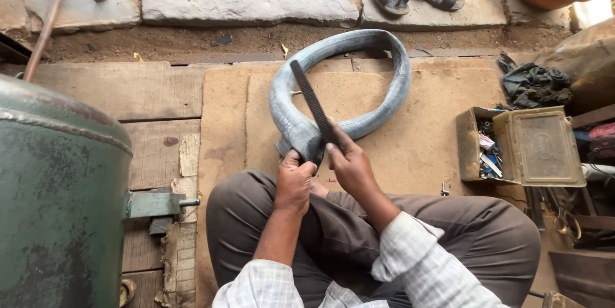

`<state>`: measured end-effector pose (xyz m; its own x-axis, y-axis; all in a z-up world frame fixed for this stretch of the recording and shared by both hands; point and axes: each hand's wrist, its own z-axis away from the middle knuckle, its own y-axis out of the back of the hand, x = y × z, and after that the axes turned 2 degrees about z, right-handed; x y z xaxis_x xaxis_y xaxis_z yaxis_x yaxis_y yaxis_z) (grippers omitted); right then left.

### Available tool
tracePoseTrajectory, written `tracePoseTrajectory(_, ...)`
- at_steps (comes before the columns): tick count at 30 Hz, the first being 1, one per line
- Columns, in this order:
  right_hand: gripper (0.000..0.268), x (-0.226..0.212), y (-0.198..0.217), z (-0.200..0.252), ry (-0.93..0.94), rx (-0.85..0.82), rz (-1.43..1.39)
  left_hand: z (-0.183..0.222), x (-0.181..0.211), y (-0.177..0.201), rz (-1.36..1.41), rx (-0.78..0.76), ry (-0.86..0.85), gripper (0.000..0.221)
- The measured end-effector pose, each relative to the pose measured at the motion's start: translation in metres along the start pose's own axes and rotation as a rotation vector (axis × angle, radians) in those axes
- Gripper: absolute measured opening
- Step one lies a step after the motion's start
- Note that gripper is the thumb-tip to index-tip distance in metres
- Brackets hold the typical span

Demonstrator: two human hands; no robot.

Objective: Filing a rubber motorcycle inner tube to prepare the surface for a puncture patch.

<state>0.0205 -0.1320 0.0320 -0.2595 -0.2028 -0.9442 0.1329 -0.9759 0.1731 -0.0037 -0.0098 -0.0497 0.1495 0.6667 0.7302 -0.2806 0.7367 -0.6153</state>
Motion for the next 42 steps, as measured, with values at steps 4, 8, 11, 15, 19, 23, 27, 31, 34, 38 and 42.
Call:
tracePoseTrajectory(4, 0.064, -0.009, 0.024, 0.045, 0.013, 0.08, 0.348, 0.017, 0.045, -0.03, 0.049, 0.055, 0.026, 0.036)
tracePoseTrajectory(8, 0.047, 0.039, 0.04, 0.069, 0.222, 0.17, 0.672, 0.018, 0.05, -0.032, 0.045, 0.061, 0.043, 0.038)
tracePoseTrajectory(11, 0.048, 0.058, 0.04, 0.065, 0.171, 0.103, 0.407, 0.018, 0.048, -0.028, 0.085, 0.055, 0.064, 0.039)
tracePoseTrajectory(15, 0.054, 0.032, 0.038, 0.064, -0.435, -0.157, -0.113, 0.019, 0.048, -0.025, 0.104, 0.107, 0.116, 0.038)
tracePoseTrajectory(19, 0.058, 0.036, 0.061, 0.085, -0.265, -0.137, -0.063, 0.019, 0.05, -0.025, 0.112, 0.139, 0.128, 0.036)
tracePoseTrajectory(23, 0.06, 0.038, 0.07, 0.109, -0.402, -0.176, 0.045, 0.011, 0.035, -0.016, 0.139, 0.127, 0.117, 0.031)
tracePoseTrajectory(27, 0.056, 0.022, 0.032, 0.09, -0.261, -0.121, -0.023, 0.007, 0.016, -0.006, 0.029, 0.05, 0.086, 0.024)
tracePoseTrajectory(31, 0.055, 0.003, 0.001, 0.02, -0.146, -0.073, -0.173, 0.017, 0.029, -0.015, 0.026, 0.029, 0.114, 0.025)
tracePoseTrajectory(34, 0.054, 0.002, 0.009, 0.015, -0.108, -0.044, -0.274, 0.017, 0.036, -0.021, 0.023, 0.022, 0.071, 0.029)
tracePoseTrajectory(38, 0.055, 0.033, 0.05, 0.076, -0.222, -0.077, -0.041, 0.016, 0.04, -0.02, 0.126, 0.062, 0.101, 0.027)
tracePoseTrajectory(42, 0.056, 0.057, 0.059, 0.113, -0.332, -0.122, -0.073, 0.008, 0.024, -0.014, 0.189, 0.053, 0.062, 0.031)
